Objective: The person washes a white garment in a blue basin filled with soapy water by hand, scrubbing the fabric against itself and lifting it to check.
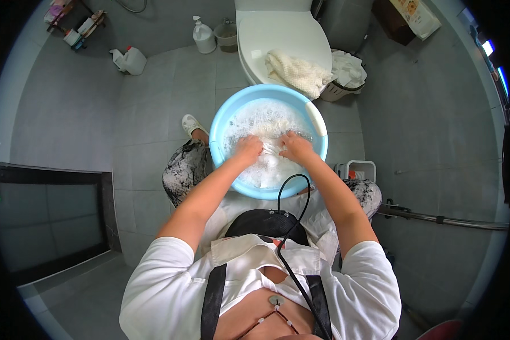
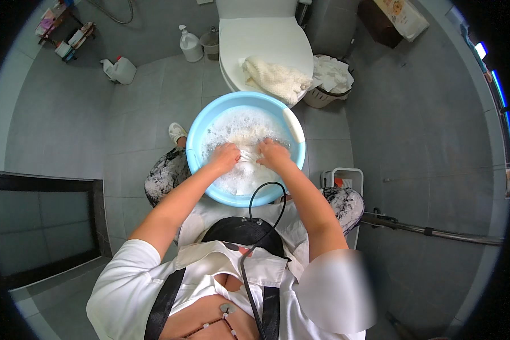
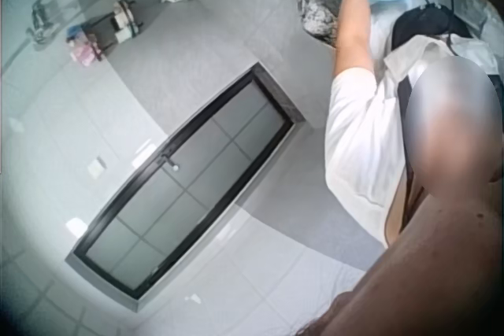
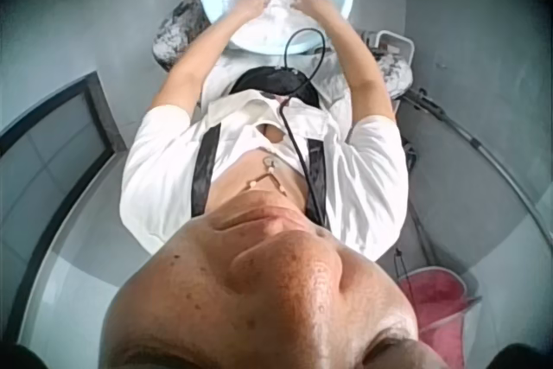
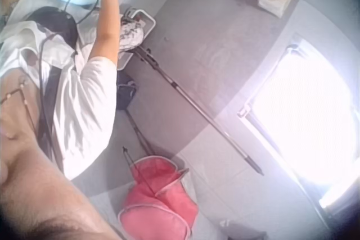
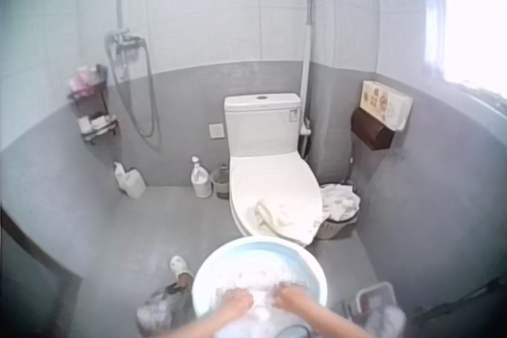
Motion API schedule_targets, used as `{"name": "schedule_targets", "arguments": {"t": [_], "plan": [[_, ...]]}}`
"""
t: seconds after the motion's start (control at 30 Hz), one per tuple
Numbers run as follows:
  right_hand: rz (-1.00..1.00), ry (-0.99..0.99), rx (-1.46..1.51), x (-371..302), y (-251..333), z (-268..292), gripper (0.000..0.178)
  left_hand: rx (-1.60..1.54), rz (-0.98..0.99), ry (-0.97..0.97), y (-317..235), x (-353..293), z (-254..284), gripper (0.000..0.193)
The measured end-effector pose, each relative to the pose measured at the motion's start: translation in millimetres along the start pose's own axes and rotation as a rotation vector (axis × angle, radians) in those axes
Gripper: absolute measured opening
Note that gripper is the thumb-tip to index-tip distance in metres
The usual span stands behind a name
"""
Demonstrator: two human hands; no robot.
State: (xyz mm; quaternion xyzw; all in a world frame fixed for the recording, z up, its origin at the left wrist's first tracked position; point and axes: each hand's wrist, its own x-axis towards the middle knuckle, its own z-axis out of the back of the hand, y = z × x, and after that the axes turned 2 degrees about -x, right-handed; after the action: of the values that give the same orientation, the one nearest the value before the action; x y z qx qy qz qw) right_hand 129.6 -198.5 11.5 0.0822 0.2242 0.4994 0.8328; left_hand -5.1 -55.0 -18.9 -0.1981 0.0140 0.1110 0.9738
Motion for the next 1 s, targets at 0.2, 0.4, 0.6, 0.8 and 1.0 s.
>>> {"name": "schedule_targets", "arguments": {"t": [0.2,0.4,0.6,0.8,1.0], "plan": [[-0.097,0.037,-0.279,39,-16,-53,0.026,-0.003,0.243,0.154,13,16,-29,0.018],[-0.082,0.130,-0.331,32,-9,-26,0.022,-0.191,0.474,0.260,14,27,-1,0.021],[-0.027,0.034,-0.046,24,13,49,0.034,-0.519,0.316,-0.078,22,18,-14,0.037],[-0.022,-0.181,1.026,11,-5,70,0.025,-1.081,0.339,0.213,3,4,28,0.046],[-0.241,-0.271,1.767,6,-11,49,0.023,-1.416,0.337,-0.252,-9,4,46,0.060]]}}
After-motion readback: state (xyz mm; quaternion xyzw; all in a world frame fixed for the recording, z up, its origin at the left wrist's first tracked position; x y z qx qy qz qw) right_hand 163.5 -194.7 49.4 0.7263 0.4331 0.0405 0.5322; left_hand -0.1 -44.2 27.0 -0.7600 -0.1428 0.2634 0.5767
